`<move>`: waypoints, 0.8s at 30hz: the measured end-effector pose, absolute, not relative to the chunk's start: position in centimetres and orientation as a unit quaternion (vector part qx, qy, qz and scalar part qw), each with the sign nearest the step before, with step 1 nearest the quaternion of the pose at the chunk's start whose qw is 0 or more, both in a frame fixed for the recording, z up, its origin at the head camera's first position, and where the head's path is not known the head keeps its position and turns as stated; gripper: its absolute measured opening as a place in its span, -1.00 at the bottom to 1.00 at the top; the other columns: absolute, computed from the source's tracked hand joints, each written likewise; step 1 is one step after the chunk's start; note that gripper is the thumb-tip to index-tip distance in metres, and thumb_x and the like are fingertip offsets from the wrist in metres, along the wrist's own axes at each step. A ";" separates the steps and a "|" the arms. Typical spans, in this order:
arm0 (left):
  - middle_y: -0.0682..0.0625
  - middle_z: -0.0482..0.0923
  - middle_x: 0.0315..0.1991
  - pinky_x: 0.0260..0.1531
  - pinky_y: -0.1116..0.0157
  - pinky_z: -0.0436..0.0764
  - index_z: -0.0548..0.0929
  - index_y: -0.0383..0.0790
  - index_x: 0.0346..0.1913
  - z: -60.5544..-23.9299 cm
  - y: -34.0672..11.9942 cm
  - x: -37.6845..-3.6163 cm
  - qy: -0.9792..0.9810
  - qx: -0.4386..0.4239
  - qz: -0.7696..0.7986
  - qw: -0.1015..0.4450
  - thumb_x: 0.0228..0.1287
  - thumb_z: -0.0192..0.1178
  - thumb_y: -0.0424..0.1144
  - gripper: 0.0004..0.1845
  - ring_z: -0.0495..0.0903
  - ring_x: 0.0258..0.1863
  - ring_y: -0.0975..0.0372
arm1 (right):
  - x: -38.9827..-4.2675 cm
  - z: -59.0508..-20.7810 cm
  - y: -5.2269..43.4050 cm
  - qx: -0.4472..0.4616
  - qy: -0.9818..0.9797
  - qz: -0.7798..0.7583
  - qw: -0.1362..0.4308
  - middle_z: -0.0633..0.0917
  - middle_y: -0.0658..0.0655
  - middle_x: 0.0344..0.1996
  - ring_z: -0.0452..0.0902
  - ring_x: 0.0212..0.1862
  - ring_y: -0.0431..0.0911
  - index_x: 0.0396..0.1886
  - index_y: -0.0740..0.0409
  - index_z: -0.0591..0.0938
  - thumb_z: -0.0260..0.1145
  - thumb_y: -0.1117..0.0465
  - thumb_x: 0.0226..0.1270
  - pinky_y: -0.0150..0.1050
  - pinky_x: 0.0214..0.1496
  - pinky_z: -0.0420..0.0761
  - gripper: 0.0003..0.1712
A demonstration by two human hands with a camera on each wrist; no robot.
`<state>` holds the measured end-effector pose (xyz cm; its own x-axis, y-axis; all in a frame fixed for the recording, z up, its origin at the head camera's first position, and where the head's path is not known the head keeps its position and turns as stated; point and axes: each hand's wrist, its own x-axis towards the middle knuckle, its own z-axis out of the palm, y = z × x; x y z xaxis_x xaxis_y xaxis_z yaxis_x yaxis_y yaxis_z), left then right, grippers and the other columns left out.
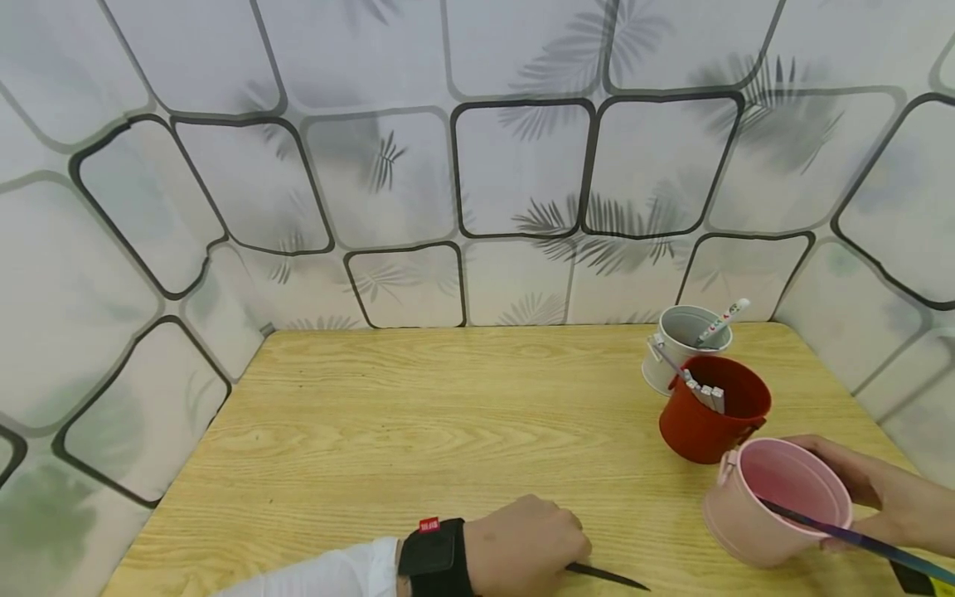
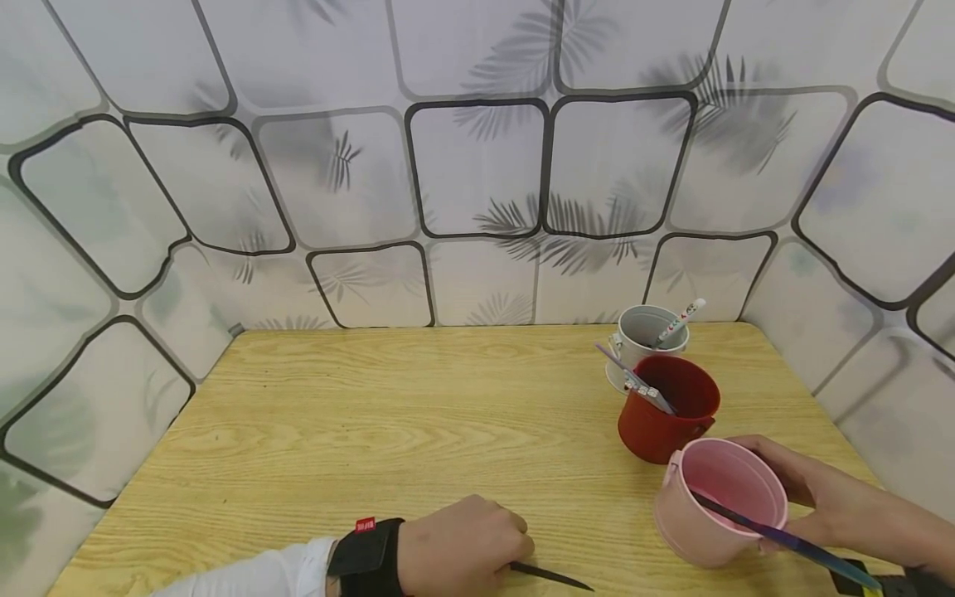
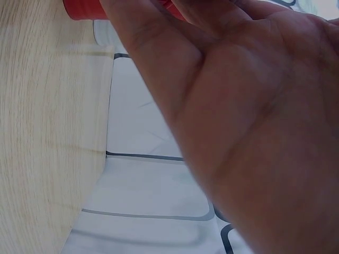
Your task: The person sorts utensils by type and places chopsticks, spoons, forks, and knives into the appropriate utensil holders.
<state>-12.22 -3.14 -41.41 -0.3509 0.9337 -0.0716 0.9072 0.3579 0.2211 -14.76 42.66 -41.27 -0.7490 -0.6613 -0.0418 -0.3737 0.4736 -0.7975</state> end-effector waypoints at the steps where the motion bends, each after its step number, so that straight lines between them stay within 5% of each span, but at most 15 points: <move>1: 0.29 0.46 -0.50 -0.60 0.57 0.27 0.69 0.07 -0.36 -41.4 -3.1 -12.2 0.819 0.563 0.067 0.090 0.31 0.37 -0.33 -0.83 0.30 -0.56 0.52 | -14.7 -41.2 42.6 -0.309 0.841 -0.408 0.175 0.53 -0.26 0.30 0.46 0.23 -0.43 0.49 0.06 0.27 0.54 0.48 0.12 -0.38 -0.02 0.70 -0.02; 13: 0.22 0.37 -0.43 -0.50 0.64 0.24 0.70 -0.04 -0.17 -39.4 -2.2 -14.0 0.818 0.562 0.119 0.035 0.43 0.26 -0.35 -0.90 0.29 -0.48 0.48 | -14.9 -41.4 42.5 -0.327 0.839 -0.401 0.165 0.52 -0.21 0.32 0.46 0.25 -0.40 0.50 0.04 0.27 0.53 0.50 0.11 -0.38 -0.02 0.70 0.00; 24: 0.08 0.55 -0.26 -0.26 0.74 0.36 0.70 -0.19 -0.06 -36.8 -0.4 -15.5 0.758 0.572 0.304 -0.077 0.42 0.30 -0.38 -0.89 0.42 -0.35 0.44 | -14.6 -41.2 42.0 -0.341 0.838 -0.397 0.153 0.52 -0.19 0.32 0.51 0.22 -0.34 0.50 0.12 0.28 0.51 0.53 0.11 -0.39 -0.01 0.69 -0.01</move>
<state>-15.52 -0.36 -36.78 -0.3346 0.8198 0.4647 0.9135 0.1610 0.3737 -14.60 42.04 -41.17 -0.7203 -0.6935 0.0147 -0.4505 0.4515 -0.7702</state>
